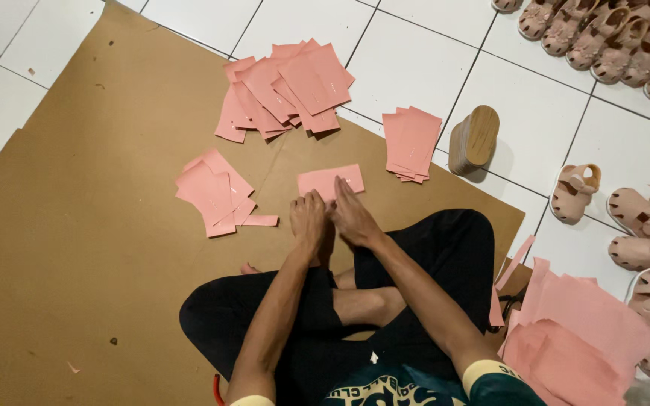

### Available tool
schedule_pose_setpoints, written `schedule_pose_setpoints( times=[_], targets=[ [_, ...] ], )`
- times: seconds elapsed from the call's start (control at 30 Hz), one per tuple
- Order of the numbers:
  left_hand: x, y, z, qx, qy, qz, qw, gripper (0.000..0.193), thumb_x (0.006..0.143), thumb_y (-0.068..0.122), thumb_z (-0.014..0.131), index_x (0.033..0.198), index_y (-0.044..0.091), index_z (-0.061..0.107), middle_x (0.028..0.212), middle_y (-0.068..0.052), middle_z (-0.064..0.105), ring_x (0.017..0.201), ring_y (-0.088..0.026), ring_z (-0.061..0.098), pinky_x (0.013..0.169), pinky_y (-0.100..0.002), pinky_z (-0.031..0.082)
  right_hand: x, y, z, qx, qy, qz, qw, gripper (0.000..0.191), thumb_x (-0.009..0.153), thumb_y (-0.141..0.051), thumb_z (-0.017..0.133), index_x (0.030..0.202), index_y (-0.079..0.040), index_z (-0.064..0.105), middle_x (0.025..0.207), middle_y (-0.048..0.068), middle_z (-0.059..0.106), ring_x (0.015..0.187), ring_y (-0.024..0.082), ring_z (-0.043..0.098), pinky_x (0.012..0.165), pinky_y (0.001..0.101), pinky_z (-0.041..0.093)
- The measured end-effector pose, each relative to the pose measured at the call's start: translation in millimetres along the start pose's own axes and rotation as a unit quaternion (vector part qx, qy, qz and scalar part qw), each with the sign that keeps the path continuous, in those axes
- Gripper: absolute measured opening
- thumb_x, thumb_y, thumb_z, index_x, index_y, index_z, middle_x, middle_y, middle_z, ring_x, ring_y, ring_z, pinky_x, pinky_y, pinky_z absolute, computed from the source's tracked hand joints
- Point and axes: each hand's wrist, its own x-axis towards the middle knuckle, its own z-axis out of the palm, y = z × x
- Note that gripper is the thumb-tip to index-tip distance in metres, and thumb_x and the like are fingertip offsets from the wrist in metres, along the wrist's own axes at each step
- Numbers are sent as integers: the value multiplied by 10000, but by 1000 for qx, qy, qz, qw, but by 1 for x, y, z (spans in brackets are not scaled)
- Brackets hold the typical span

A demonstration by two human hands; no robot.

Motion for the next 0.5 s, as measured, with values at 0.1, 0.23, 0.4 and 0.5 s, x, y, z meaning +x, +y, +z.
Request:
schedule_pose_setpoints(
  times=[0.1,0.23,0.4,0.5],
  targets=[
    [-5,-20,15,52,126,78,988,527,1027,237,529,1518,60,459,1480,-129,533,1405,-325,512,1187,-459,413,-2,-9,22,-36,-44,-62,996,1069,996,-744,252,1586,133,92,1679,326,114,1579,431,84,1287,477,104],
    [-1,-35,25,131,159,128,970,706,905,254,543,1559,71,349,1638,-103,372,1455,-345,386,1145,-522,339,1,-7,31,-65,-63,-66,994,1062,1012,-722,282,1584,146,64,1674,348,73,1565,432,61,1272,482,83],
    [-6,-16,14,130,115,100,980,642,1026,335,502,1555,6,346,1573,-185,415,1432,-407,377,1195,-569,262,27,10,-3,-187,-83,6,979,995,998,-685,353,1596,79,130,1696,247,149,1598,364,119,1297,478,89],
    [-21,-1,0,97,85,108,986,647,1010,338,523,1513,-36,365,1507,-219,455,1448,-416,365,1201,-557,252,47,18,-18,-168,-48,26,984,976,1017,-670,328,1591,95,134,1689,251,156,1580,365,132,1278,505,65]
  ],
)
